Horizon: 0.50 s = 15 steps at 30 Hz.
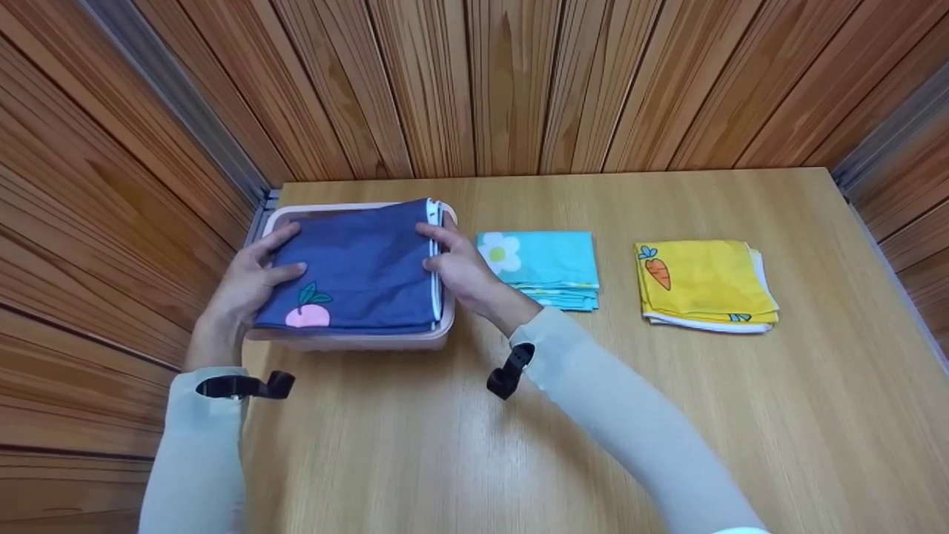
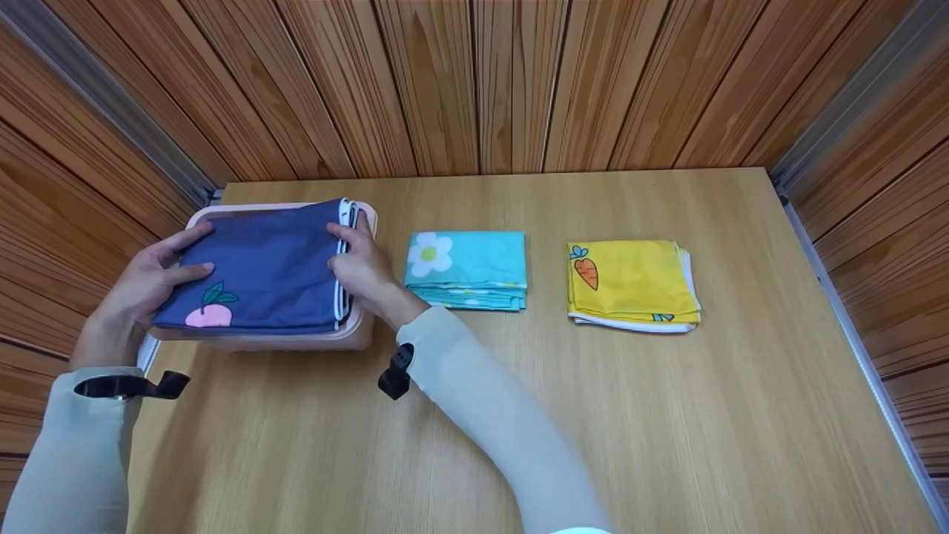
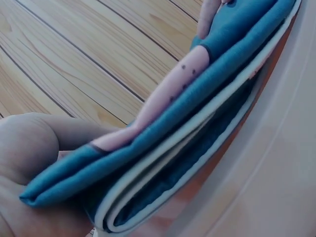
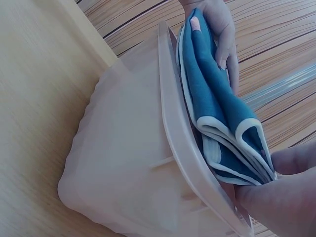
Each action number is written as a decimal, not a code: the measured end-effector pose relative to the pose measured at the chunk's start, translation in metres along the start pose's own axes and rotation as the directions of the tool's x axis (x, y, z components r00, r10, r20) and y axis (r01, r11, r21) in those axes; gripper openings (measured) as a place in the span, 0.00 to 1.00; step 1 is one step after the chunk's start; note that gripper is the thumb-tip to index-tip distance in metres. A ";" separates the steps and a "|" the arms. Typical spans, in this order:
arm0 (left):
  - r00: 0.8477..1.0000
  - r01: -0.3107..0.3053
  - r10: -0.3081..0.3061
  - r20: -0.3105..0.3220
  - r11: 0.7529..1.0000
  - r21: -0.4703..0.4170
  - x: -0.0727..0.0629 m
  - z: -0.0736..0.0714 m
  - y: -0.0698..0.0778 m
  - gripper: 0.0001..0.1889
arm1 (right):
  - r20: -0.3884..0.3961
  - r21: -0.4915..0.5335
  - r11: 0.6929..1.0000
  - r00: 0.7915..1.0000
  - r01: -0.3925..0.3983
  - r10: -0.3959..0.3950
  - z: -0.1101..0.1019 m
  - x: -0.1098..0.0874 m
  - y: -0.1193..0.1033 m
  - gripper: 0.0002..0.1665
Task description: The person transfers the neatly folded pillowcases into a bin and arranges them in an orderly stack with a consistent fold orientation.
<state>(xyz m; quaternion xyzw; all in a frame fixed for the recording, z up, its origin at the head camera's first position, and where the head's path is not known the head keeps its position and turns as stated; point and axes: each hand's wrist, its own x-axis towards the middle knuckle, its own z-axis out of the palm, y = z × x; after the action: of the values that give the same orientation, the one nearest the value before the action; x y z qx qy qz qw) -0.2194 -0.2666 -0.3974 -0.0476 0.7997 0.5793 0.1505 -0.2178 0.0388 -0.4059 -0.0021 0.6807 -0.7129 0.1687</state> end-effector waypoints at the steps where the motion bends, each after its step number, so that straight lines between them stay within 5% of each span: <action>1: 1.000 0.003 -0.003 -0.005 1.000 0.005 0.000 0.000 0.000 0.35 | 0.001 0.001 1.000 1.000 0.001 -0.001 0.000 0.000 0.000 0.37; 15: 1.000 0.012 -0.012 -0.020 1.000 0.019 0.001 -0.003 0.002 0.34 | 0.027 0.004 1.000 0.999 -0.027 0.027 0.006 0.001 0.000 0.36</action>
<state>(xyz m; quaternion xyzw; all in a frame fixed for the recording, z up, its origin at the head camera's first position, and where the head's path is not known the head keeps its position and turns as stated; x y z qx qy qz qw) -0.2212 -0.2690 -0.3947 -0.0568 0.8064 0.5702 0.1466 -0.2172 0.0331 -0.4054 -0.0022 0.6769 -0.7119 0.1872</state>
